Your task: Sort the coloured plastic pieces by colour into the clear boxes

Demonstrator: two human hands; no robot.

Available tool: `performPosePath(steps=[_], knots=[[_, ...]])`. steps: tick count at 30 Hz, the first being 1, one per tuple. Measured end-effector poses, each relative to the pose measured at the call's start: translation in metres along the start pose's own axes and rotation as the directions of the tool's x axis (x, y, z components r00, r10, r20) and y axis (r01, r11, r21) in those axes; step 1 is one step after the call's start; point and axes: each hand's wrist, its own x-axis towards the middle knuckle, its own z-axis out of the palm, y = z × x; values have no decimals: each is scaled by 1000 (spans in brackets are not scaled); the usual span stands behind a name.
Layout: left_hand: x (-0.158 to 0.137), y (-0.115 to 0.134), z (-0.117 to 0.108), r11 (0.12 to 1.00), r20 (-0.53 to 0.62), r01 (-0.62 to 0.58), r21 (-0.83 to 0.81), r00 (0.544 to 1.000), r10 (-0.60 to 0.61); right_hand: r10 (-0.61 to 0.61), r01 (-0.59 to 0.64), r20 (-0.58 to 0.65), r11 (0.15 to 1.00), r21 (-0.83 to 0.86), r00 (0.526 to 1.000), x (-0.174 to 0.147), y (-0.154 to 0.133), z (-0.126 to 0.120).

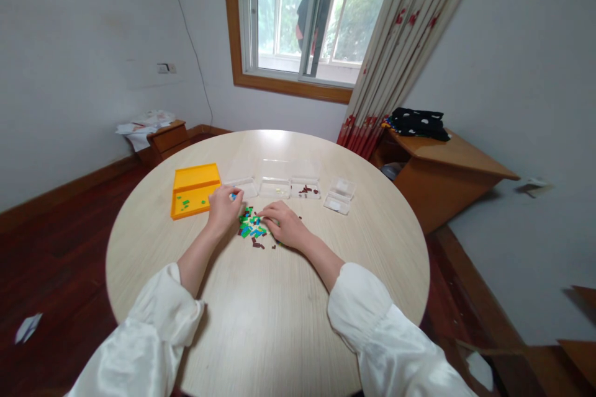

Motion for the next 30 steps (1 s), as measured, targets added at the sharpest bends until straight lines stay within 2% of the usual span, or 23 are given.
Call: performPosePath(steps=[4,9,30], knots=[[-1,-3,-3,978,-28,-17,208,999,23,1,5,116,999,-49,993,0,-3,1],[-3,-3,-3,953,-5,-27,303,1000,30,27,-17,157,998,-67,987,0,-5,1],[-1,-6,-1,940,53,-20,340,999,2,133,-123,129,989,-84,983,3,-5,0]])
